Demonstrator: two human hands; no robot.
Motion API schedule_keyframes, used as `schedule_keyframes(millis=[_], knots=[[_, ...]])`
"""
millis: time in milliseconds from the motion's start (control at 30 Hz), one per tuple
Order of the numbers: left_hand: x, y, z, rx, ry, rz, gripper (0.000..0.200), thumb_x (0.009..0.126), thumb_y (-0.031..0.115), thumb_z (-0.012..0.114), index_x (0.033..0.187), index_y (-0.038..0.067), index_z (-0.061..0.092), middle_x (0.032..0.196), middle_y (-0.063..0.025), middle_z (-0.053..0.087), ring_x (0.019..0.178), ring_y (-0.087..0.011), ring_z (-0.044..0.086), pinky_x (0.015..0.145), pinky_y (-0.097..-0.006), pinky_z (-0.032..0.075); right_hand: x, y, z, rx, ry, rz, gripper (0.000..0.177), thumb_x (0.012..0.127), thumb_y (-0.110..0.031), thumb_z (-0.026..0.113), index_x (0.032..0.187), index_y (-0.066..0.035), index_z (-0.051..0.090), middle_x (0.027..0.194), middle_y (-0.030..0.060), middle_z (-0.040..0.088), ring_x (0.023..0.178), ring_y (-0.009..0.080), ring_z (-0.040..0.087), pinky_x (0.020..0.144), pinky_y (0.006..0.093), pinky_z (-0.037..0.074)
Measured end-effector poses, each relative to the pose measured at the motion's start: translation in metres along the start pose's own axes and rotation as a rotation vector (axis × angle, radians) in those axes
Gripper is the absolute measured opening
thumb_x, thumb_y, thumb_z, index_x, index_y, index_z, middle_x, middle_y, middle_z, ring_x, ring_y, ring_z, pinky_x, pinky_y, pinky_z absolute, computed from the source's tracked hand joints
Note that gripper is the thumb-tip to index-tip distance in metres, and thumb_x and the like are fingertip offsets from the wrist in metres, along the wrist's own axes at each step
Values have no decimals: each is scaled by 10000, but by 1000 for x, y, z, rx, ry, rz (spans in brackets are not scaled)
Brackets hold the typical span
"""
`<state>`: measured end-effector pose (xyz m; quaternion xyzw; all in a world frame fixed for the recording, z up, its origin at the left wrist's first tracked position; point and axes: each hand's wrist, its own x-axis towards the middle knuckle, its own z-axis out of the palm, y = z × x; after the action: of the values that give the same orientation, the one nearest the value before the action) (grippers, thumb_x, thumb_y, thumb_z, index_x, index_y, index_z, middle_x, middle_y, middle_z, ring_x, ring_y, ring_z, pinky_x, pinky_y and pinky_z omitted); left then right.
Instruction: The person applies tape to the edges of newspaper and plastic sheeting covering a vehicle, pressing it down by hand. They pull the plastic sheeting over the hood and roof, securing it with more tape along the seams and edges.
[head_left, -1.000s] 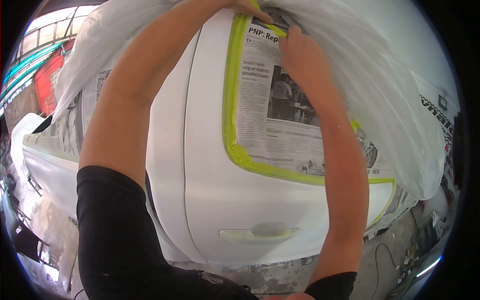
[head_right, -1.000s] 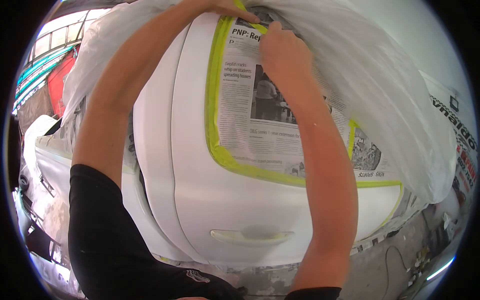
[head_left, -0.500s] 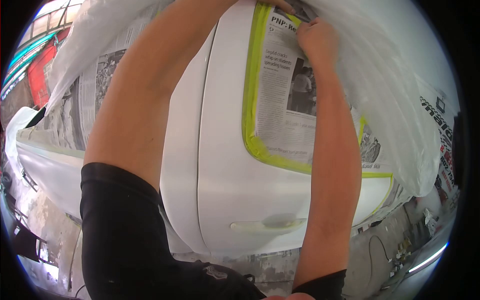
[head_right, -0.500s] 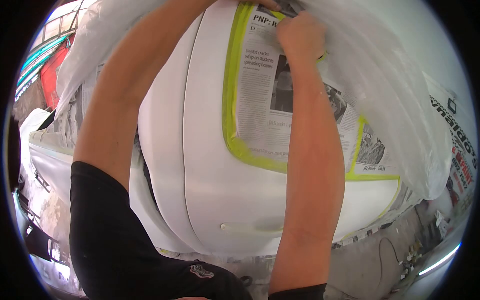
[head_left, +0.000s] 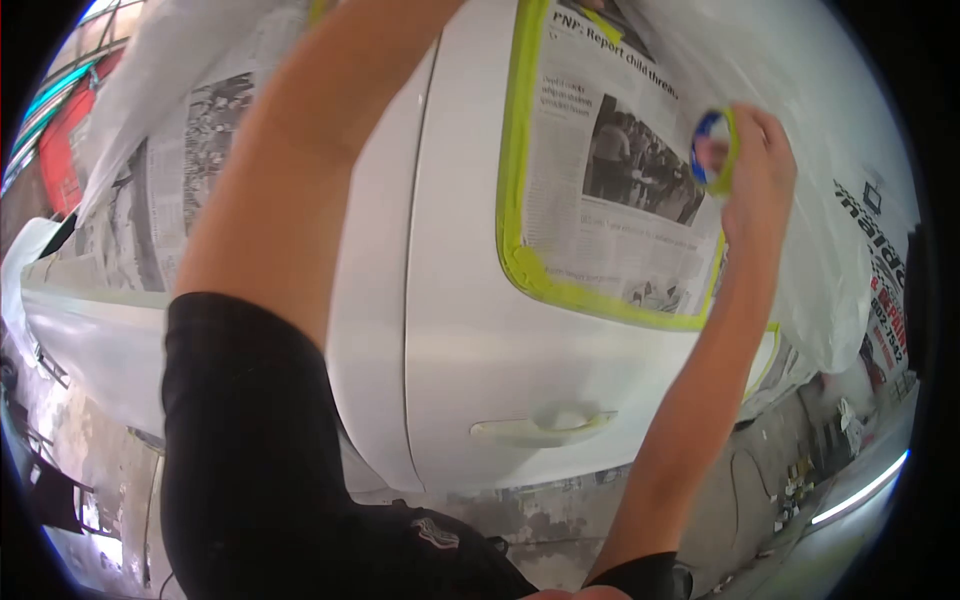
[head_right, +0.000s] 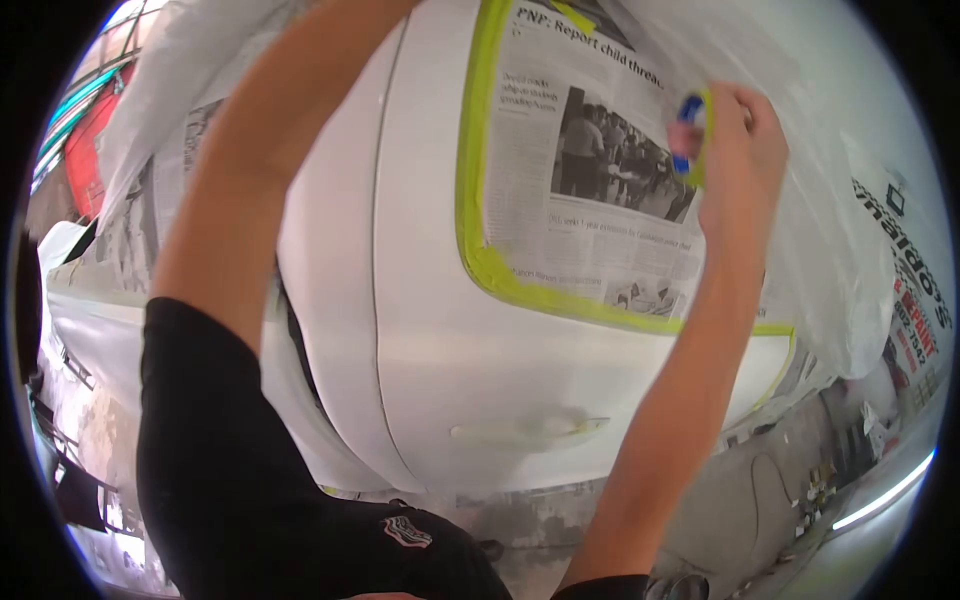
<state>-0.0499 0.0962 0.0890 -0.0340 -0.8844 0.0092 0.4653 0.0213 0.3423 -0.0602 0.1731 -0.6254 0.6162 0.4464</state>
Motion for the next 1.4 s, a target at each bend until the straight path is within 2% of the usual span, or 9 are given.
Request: schedule_keyframes(millis=[167,233,433,700,767,900,1000,1200,1400], knots=[[-39,13,-25,-118,162,-20,1337,723,716,730,1564,-68,48,1599,-359,113,1502,-494,94,1183,-668,42,-61,-23,-49,-87,-37,20,251,1015,-276,556,1123,-56,608,694,47,592,467,88,474,454,241,402],[-24,9,42,12,846,171,1137,770,767,630,1419,-134,386,1426,-367,445,1374,-456,424,1094,-669,311,-69,-25,-62,-55,-75,25,248,1018,-277,551,1128,-62,608,647,16,546,456,75,443,441,226,372],[-27,12,48,-6,278,218,1363,692,958,453,1551,-65,184,1582,-331,171,1487,-477,162,1183,-662,64,-79,-43,-60,-34,-172,22,239,1026,-254,534,1140,-59,609,552,-38,442,420,47,355,410,213,300],[-51,-78,4,146,698,385,845,954,655,482,1536,60,334,1546,-251,351,1438,-448,314,1168,-598,233,-85,-61,-56,-10,-426,-114,403,1000,-132,524,1392,-36,535,533,-48,427,414,20,335,414,198,284],[-77,-136,-8,320,600,265,996,904,518,653,1582,0,138,1626,-305,98,1499,-502,83,1188,-665,44,-82,-66,-50,-42,-505,-130,450,987,-98,519,1432,-36,507,540,-47,436,421,18,341,419,196,288],[-155,-203,-61,296,364,27,751,1005,378,516,1564,-13,202,1611,-299,161,1501,-472,128,1211,-629,90,-77,-76,-27,-88,-620,-131,456,972,-86,536,1426,-41,514,558,-46,443,434,23,346,431,202,298],[-164,-279,-51,331,689,161,650,925,352,670,1489,140,427,1464,-185,449,1302,-410,462,1101,-533,349,-73,-87,0,-109,-728,-148,456,967,-100,558,1418,-44,521,564,-43,443,442,31,357,441,216,311],[-173,-364,-61,280,382,219,540,917,253,683,1413,138,505,1385,-161,515,1196,-396,529,1034,-494,412,-79,-109,80,-78,-921,-232,465,958,-133,590,1405,-28,516,567,-24,444,467,56,412,490,244,365],[-228,-300,-81,150,722,270,451,981,334,602,1371,110,570,1305,-170,602,1200,-352,559,1035,-463,419,-85,-127,162,31,-1133,-383,538,952,-96,609,1462,-40,447,603,-46,447,519,57,470,531,223,397]])
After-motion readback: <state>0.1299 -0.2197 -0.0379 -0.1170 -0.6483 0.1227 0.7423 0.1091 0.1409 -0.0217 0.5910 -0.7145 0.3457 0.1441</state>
